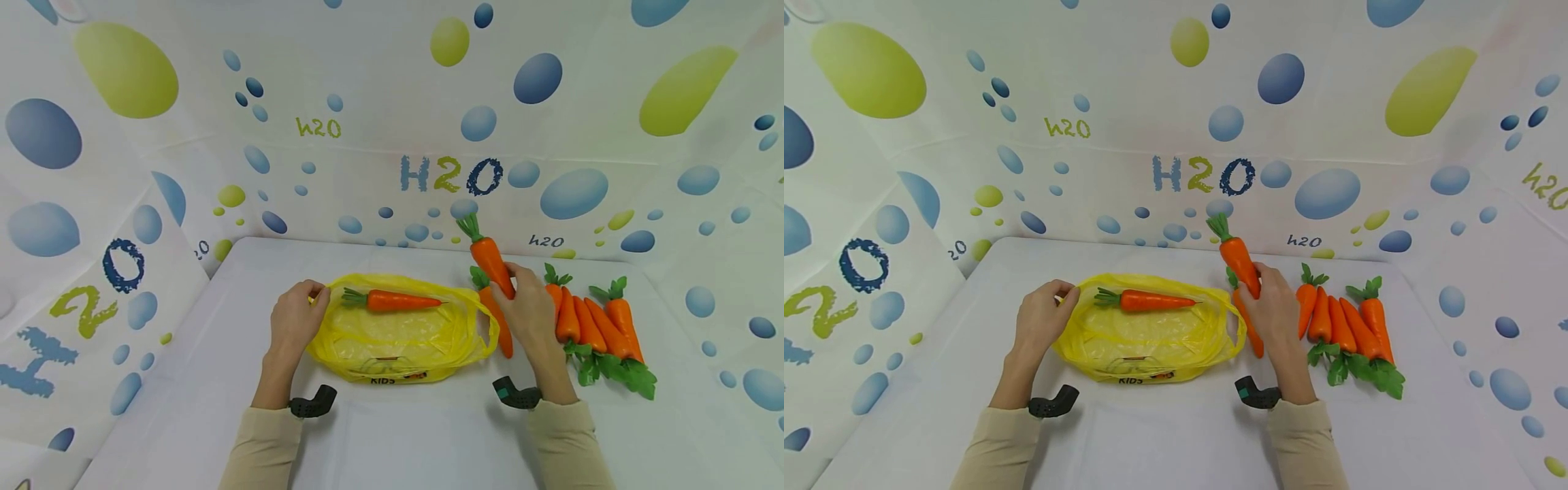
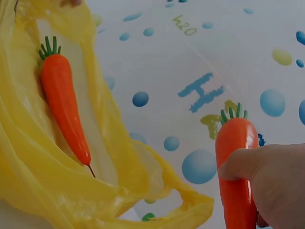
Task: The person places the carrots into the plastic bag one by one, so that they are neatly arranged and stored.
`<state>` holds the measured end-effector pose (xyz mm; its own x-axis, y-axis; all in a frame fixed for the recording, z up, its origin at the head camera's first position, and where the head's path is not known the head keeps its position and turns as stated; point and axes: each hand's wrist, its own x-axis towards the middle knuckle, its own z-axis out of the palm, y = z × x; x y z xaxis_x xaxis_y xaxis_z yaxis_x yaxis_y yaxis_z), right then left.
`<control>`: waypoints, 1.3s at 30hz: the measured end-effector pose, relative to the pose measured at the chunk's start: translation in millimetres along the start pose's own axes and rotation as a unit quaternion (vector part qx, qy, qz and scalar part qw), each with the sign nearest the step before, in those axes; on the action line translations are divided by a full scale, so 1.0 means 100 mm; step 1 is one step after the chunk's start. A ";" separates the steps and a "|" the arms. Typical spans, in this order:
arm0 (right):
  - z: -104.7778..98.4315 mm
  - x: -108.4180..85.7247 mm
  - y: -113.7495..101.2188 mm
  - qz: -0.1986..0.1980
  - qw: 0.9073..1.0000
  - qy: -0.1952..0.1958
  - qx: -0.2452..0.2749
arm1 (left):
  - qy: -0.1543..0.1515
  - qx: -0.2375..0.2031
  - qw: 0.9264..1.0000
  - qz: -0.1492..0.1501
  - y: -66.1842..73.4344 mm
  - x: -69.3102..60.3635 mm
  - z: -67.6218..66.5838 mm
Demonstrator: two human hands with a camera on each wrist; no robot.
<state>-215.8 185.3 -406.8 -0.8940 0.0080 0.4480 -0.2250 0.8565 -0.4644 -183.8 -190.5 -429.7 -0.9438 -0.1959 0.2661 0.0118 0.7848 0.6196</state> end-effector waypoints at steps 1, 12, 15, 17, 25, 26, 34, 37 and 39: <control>0.00 0.00 -0.01 -0.010 1.000 0.007 0.000 | -0.001 0.001 1.000 0.000 0.00 0.00 0.00; 0.04 -0.04 -0.16 -0.072 0.997 0.028 0.001 | 0.000 -0.001 1.000 0.001 0.01 0.00 -0.01; 0.04 -0.05 -0.21 -0.077 0.997 0.013 0.002 | 0.001 -0.002 1.000 0.001 0.01 0.00 -0.01; 0.05 -0.06 -0.23 -0.082 0.997 0.009 0.001 | 0.000 -0.003 1.000 0.000 0.01 0.00 -0.01; 0.16 -0.09 -0.30 -0.133 0.991 0.030 0.012 | 0.000 0.001 1.000 0.003 0.00 0.00 -0.01; 0.17 -0.09 -0.30 -0.140 0.990 0.032 0.012 | 0.001 0.001 1.000 0.004 0.01 0.00 -0.01; 0.26 -0.14 -0.42 -0.176 0.984 0.027 0.011 | 0.007 0.000 1.000 0.008 0.01 0.00 -0.02; 0.31 -0.16 -0.45 -0.194 0.981 0.028 0.007 | 0.006 0.000 1.000 0.007 0.01 0.00 -0.02; 0.34 -0.17 -0.47 -0.208 0.978 0.027 0.005 | 0.005 0.001 1.000 0.005 0.00 0.00 -0.02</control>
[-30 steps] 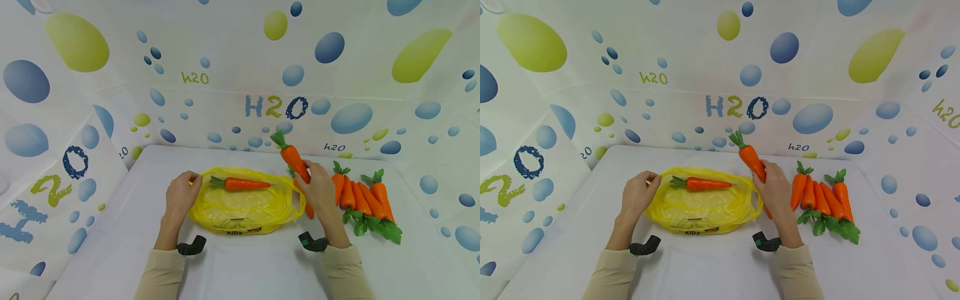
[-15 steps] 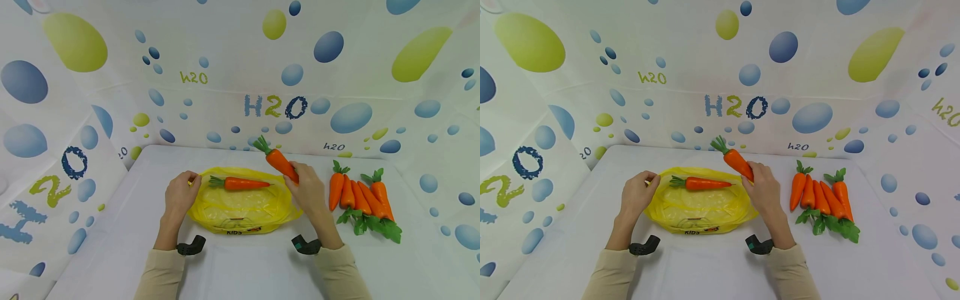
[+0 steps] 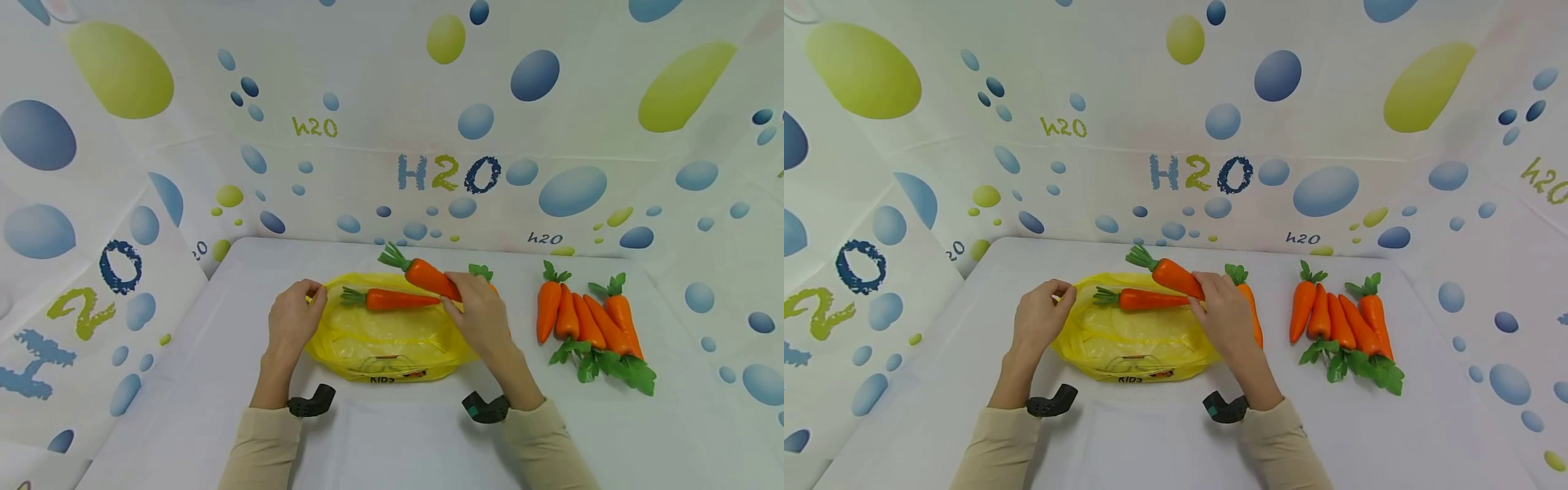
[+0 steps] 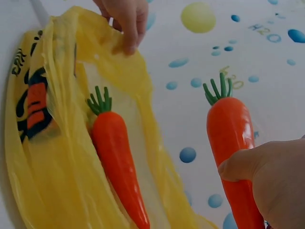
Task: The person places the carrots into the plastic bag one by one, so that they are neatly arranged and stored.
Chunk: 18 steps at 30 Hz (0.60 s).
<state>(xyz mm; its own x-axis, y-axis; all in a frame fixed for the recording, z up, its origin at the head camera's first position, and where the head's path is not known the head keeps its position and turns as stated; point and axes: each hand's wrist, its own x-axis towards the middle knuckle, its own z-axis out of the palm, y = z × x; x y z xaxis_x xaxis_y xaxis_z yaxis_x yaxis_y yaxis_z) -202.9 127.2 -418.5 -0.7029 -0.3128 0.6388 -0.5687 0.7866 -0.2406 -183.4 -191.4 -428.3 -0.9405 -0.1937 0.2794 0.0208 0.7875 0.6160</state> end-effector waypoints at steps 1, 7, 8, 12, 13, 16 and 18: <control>0.01 0.00 -0.01 -0.006 1.000 -0.002 0.000 | -0.001 0.000 1.000 -0.002 0.00 0.00 0.00; 0.09 -0.02 -0.11 -0.017 0.999 -0.033 -0.015 | -0.007 0.004 1.000 -0.007 -0.01 0.00 0.00; 0.10 -0.02 -0.12 -0.015 0.999 -0.041 -0.021 | -0.007 0.003 1.000 -0.006 -0.01 0.00 0.00; 0.14 -0.04 -0.17 -0.015 0.997 -0.070 -0.036 | -0.006 0.001 1.000 -0.006 -0.01 0.00 -0.01; 0.15 -0.04 -0.18 -0.018 0.996 -0.074 -0.042 | -0.006 0.000 1.000 -0.006 0.00 0.00 -0.01; 0.19 -0.06 -0.22 -0.031 0.995 -0.079 -0.054 | -0.006 -0.002 1.000 -0.007 0.01 0.00 -0.01; 0.23 -0.08 -0.23 -0.041 0.994 -0.081 -0.055 | -0.005 -0.006 1.000 -0.007 0.01 0.00 -0.01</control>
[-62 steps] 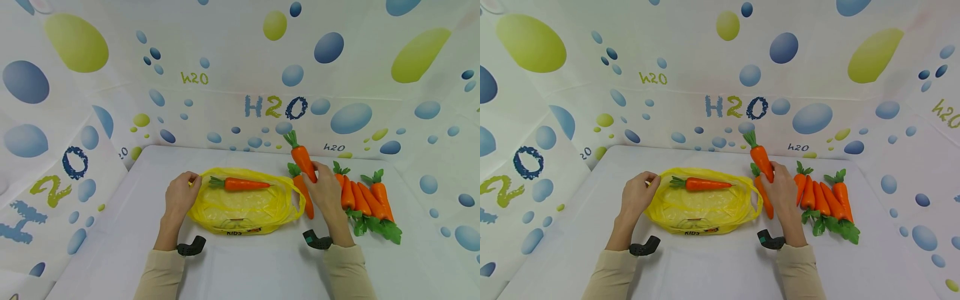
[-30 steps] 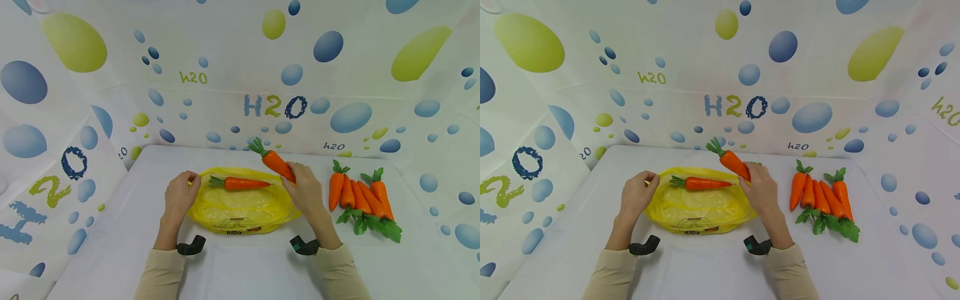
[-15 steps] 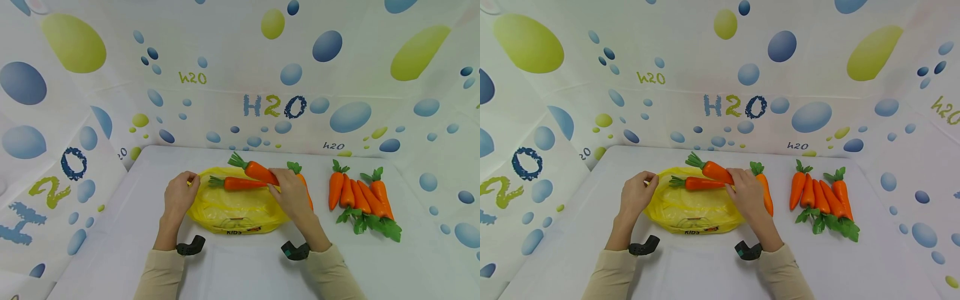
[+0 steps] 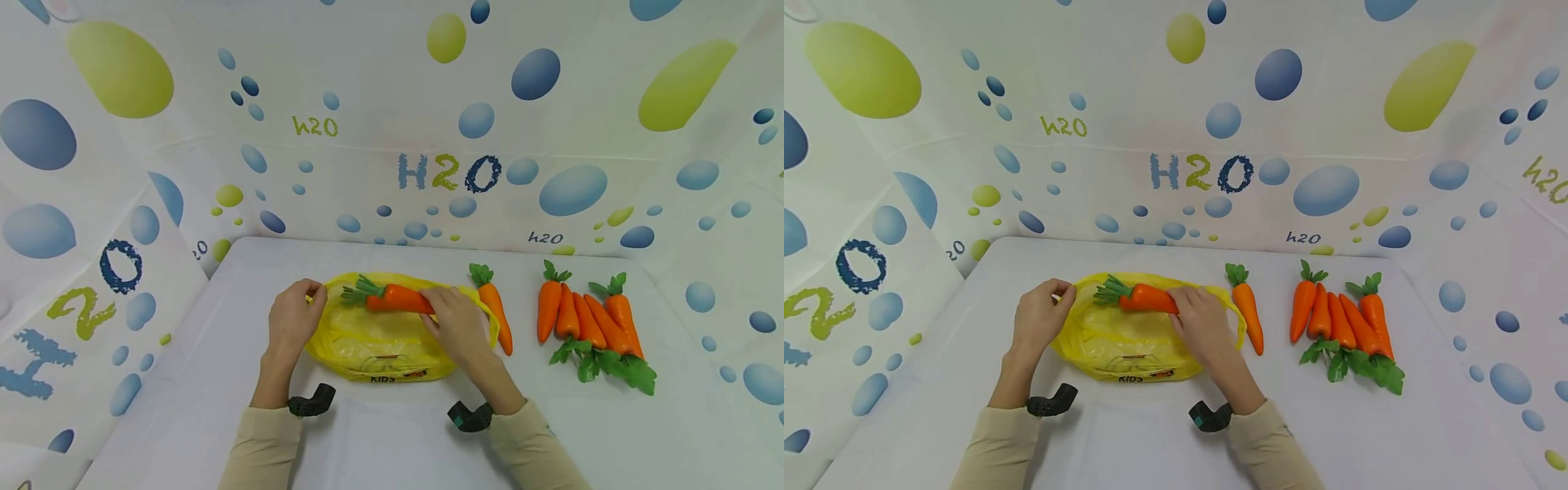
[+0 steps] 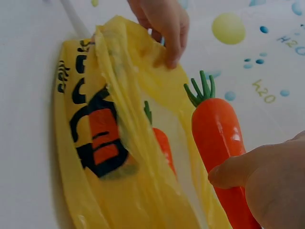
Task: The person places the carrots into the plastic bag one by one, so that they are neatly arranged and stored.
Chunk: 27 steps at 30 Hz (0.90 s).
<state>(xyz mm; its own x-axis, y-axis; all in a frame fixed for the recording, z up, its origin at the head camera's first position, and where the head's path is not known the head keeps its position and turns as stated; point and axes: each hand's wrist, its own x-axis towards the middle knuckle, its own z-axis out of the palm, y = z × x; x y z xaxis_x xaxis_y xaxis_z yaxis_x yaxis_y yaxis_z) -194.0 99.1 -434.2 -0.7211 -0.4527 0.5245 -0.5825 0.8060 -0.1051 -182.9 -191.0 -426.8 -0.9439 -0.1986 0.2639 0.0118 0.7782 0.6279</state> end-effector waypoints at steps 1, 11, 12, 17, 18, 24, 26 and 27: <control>0.02 0.00 -0.01 -0.005 1.000 0.000 0.001 | 0.001 -0.001 1.000 0.001 0.00 0.00 0.00; 0.18 -0.05 -0.10 -0.024 0.999 -0.028 0.011 | -0.001 -0.001 1.000 0.000 -0.01 0.00 0.01; 0.19 -0.05 -0.11 -0.025 0.999 -0.033 0.013 | -0.001 -0.001 1.000 0.000 -0.01 0.00 0.01; 0.26 -0.07 -0.14 -0.015 0.998 -0.058 0.022 | 0.000 -0.001 1.000 0.004 -0.01 0.00 0.00; 0.27 -0.07 -0.15 -0.012 0.998 -0.062 0.023 | 0.001 -0.001 1.000 0.004 -0.01 0.01 0.01; 0.35 -0.10 -0.17 -0.015 0.997 -0.078 0.022 | 0.001 -0.002 1.000 0.002 -0.01 0.01 0.01; 0.37 -0.11 -0.18 -0.018 0.997 -0.077 0.018 | 0.000 -0.002 1.000 0.001 -0.01 0.01 0.01; 0.38 -0.11 -0.18 -0.019 0.997 -0.077 0.017 | 0.000 -0.002 1.000 0.000 -0.01 0.01 0.01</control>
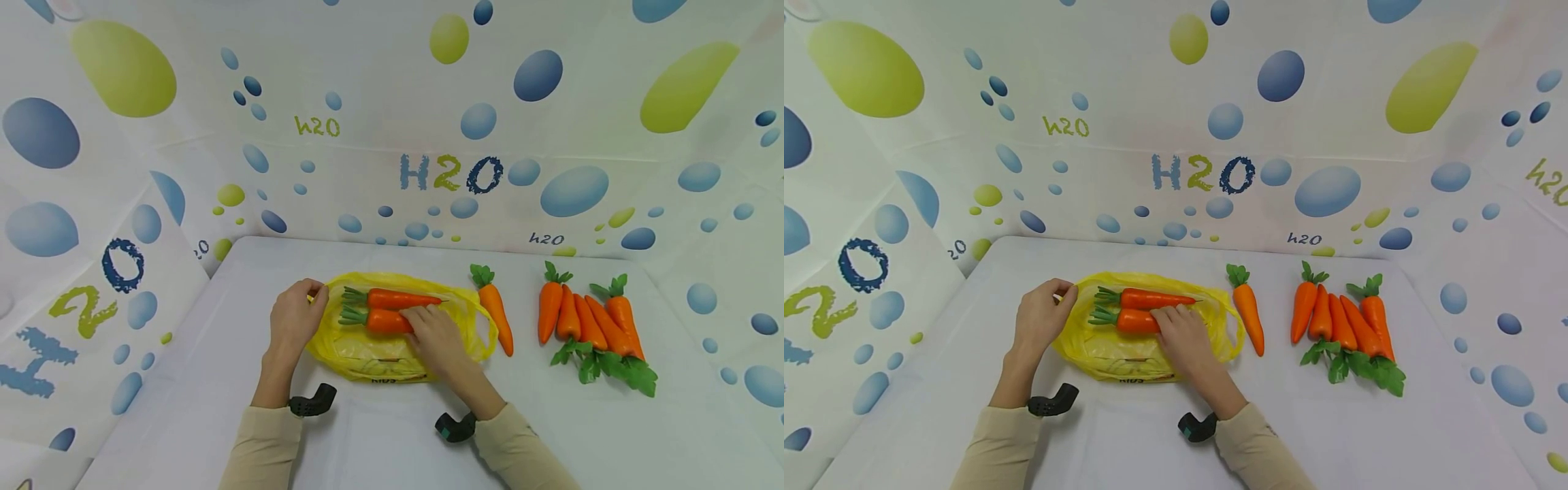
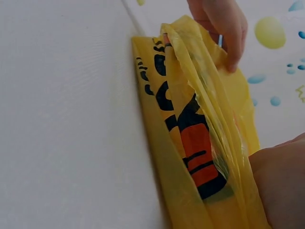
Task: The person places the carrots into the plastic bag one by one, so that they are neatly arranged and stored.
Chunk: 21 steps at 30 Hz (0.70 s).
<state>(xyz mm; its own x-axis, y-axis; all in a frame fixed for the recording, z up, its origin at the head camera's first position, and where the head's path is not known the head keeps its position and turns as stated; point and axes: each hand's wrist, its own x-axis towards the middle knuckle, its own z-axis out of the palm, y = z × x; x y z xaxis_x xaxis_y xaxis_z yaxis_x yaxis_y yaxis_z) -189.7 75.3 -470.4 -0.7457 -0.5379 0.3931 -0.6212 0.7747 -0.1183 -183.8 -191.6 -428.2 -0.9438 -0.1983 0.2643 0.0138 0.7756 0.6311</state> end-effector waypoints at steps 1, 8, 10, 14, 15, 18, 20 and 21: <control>0.01 0.00 0.00 -0.001 1.000 0.002 -0.001 | 0.000 0.000 1.000 0.000 0.00 0.00 0.00; 0.06 -0.02 -0.01 -0.002 1.000 0.006 -0.007 | 0.001 0.003 1.000 0.001 0.00 0.01 0.01; 0.07 -0.02 -0.01 0.002 1.000 0.004 -0.008 | 0.002 0.003 1.000 0.004 0.00 0.01 0.01; 0.10 -0.01 0.00 0.008 1.000 0.001 -0.009 | 0.001 0.004 1.000 0.005 0.00 0.01 0.00; 0.11 -0.01 0.00 0.009 1.000 0.000 -0.010 | 0.000 0.004 1.000 0.006 0.00 0.01 0.00; 0.13 0.00 0.01 0.011 1.000 0.005 -0.010 | 0.000 0.004 1.000 0.004 0.00 0.00 0.00; 0.14 -0.01 0.01 0.009 1.000 0.012 -0.010 | 0.000 0.004 1.000 0.004 0.00 0.00 0.01; 0.15 -0.01 0.01 0.009 1.000 0.015 -0.011 | 0.001 0.004 1.000 0.004 0.00 0.00 0.01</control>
<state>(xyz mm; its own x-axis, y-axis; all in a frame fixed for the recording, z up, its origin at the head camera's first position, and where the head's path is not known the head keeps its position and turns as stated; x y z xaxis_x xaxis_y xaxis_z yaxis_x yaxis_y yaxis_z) -193.6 71.6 -484.2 -0.7486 -0.5143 0.4185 -0.6028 0.7908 -0.1063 -183.6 -191.2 -429.1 -0.9430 -0.1934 0.2708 0.0186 0.7819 0.6232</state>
